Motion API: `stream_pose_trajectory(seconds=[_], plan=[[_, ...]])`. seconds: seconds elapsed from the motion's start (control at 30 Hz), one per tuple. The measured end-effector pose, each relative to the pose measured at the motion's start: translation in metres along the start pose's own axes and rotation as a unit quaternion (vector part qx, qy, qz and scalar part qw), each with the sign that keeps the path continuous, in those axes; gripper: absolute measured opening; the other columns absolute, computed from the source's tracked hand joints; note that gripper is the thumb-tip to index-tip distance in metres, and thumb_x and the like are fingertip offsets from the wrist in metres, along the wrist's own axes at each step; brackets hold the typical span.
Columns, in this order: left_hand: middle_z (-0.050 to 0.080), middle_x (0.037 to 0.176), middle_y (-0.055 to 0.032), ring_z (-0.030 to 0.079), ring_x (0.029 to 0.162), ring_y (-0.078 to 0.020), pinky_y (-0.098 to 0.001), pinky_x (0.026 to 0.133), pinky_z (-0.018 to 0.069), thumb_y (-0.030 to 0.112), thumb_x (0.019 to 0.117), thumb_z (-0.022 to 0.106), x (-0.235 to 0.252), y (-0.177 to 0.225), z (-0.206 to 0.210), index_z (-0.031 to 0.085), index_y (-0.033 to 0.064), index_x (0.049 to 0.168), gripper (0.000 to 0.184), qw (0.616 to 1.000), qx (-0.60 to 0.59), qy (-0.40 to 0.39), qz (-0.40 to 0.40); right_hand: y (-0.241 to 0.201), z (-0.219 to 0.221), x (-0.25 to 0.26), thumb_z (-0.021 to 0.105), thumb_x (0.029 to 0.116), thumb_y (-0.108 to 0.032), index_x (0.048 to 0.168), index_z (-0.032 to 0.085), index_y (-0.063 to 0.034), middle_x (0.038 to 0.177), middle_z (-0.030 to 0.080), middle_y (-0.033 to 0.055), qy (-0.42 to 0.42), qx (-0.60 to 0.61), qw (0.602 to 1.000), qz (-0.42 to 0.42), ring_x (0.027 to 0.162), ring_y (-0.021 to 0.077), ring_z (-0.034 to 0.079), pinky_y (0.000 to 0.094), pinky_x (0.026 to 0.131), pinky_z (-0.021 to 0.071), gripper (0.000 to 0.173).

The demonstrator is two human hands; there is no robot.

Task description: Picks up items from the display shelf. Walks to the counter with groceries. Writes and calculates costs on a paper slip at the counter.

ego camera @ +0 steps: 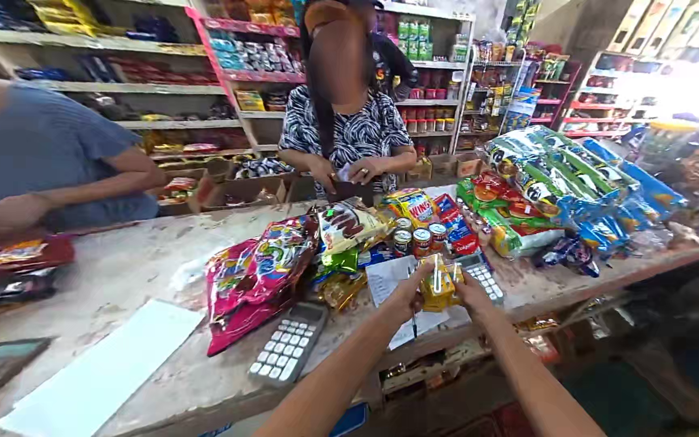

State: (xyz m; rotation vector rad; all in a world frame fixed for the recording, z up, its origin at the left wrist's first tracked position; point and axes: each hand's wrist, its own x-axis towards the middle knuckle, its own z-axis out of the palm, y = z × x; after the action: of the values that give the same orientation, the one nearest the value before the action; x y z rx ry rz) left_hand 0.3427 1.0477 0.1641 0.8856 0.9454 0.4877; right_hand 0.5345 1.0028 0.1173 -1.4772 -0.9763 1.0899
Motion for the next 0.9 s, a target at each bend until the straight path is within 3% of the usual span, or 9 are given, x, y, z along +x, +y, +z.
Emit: stream_pose_trajectory(seconds=[0.23,0.3,0.4,0.5,0.57,0.63,0.73,0.83,0.9], plan=[[0.067,0.105,-0.0109,0.064,0.080,-0.0157,-0.0291,0.064,0.0521,0.059,0.0927,0.065,0.043,0.024,0.012,0.059,0.0090,0.131,0.064,0.996,0.044,0.071,-0.012,0.011,-0.021,0.053,0.043,0.1057,-0.011,0.162,0.024,-0.0065,0.157,0.042,0.0192,-0.040,-0.101,0.992,-0.063,0.138,0.0259,0.051,0.0455,0.111,0.0468,0.059],[0.066,0.102,-0.0102,0.061,0.076,-0.0149,-0.0284,0.060,0.0495,0.059,0.0924,0.066,0.045,0.029,0.021,0.059,0.0095,0.131,0.064,0.993,0.064,0.096,-0.020,0.015,-0.034,0.071,0.048,0.1018,-0.007,0.158,0.034,-0.0021,0.164,0.033,0.0187,-0.052,-0.120,0.982,-0.136,0.147,0.0250,0.040,0.0419,0.118,0.0397,0.058],[0.062,0.091,-0.0074,0.058,0.068,-0.0129,-0.0275,0.055,0.0474,0.056,0.0924,0.068,0.051,0.033,0.042,0.058,0.0086,0.128,0.060,0.988,0.086,0.130,-0.021,0.014,-0.059,0.079,0.056,0.0912,0.000,0.154,0.041,-0.0018,0.164,0.033,0.0160,-0.050,-0.110,0.974,-0.191,0.148,0.0233,0.039,0.0417,0.116,0.0427,0.064],[0.062,0.098,-0.0119,0.058,0.074,-0.0174,-0.0329,0.060,0.0486,0.058,0.0913,0.069,0.064,0.038,0.059,0.055,0.0046,0.132,0.069,0.978,0.117,0.174,-0.014,0.035,-0.086,0.068,0.082,0.0704,-0.025,0.155,0.042,-0.0094,0.165,0.031,0.0175,0.029,-0.300,0.931,-0.208,0.152,0.0334,0.031,0.0532,0.120,0.0357,0.095],[0.062,0.108,-0.0153,0.060,0.082,-0.0206,-0.0362,0.067,0.0510,0.056,0.0924,0.069,0.069,0.046,0.071,0.049,0.0039,0.141,0.074,0.971,0.137,0.196,0.000,0.049,-0.087,0.046,0.092,0.0520,-0.055,0.164,0.024,-0.0158,0.169,0.010,0.0255,0.050,-0.411,0.899,-0.142,0.152,0.0503,0.017,0.0724,0.116,0.0276,0.137],[0.063,0.112,-0.0164,0.061,0.083,-0.0206,-0.0363,0.067,0.0524,0.050,0.0918,0.073,0.078,0.050,0.079,0.040,0.0047,0.148,0.080,0.964,0.162,0.210,0.025,0.066,-0.082,0.034,0.093,0.0429,-0.065,0.165,0.016,-0.0171,0.167,-0.001,0.0310,0.085,-0.441,0.886,-0.114,0.150,0.0557,0.017,0.0760,0.107,0.0365,0.153],[0.065,0.117,-0.0168,0.065,0.089,-0.0219,-0.0384,0.072,0.0546,0.051,0.0902,0.075,0.092,0.051,0.078,0.038,0.0056,0.151,0.084,0.951,0.216,0.218,0.044,0.077,-0.087,0.045,0.090,0.0512,-0.061,0.165,0.020,-0.0181,0.168,0.006,0.0284,0.124,-0.424,0.886,-0.139,0.147,0.0497,0.031,0.0659,0.100,0.0493,0.140],[0.065,0.124,-0.0206,0.068,0.102,-0.0282,-0.0457,0.087,0.0569,0.054,0.0903,0.072,0.106,0.040,0.071,0.036,0.0011,0.152,0.089,0.935,0.266,0.232,0.038,0.065,-0.107,0.057,0.091,0.0497,-0.051,0.164,0.022,-0.0198,0.168,0.007,0.0266,0.103,-0.434,0.884,-0.141,0.147,0.0472,0.032,0.0655,0.103,0.0487,0.138],[0.066,0.122,-0.0219,0.068,0.105,-0.0310,-0.0491,0.092,0.0558,0.053,0.0926,0.069,0.112,0.033,0.071,0.036,-0.0017,0.152,0.087,0.924,0.290,0.244,0.041,0.061,-0.116,0.062,0.091,0.0470,-0.060,0.165,0.021,-0.0192,0.168,0.005,0.0267,0.084,-0.452,0.879,-0.128,0.147,0.0486,0.031,0.0668,0.102,0.0482,0.143]])
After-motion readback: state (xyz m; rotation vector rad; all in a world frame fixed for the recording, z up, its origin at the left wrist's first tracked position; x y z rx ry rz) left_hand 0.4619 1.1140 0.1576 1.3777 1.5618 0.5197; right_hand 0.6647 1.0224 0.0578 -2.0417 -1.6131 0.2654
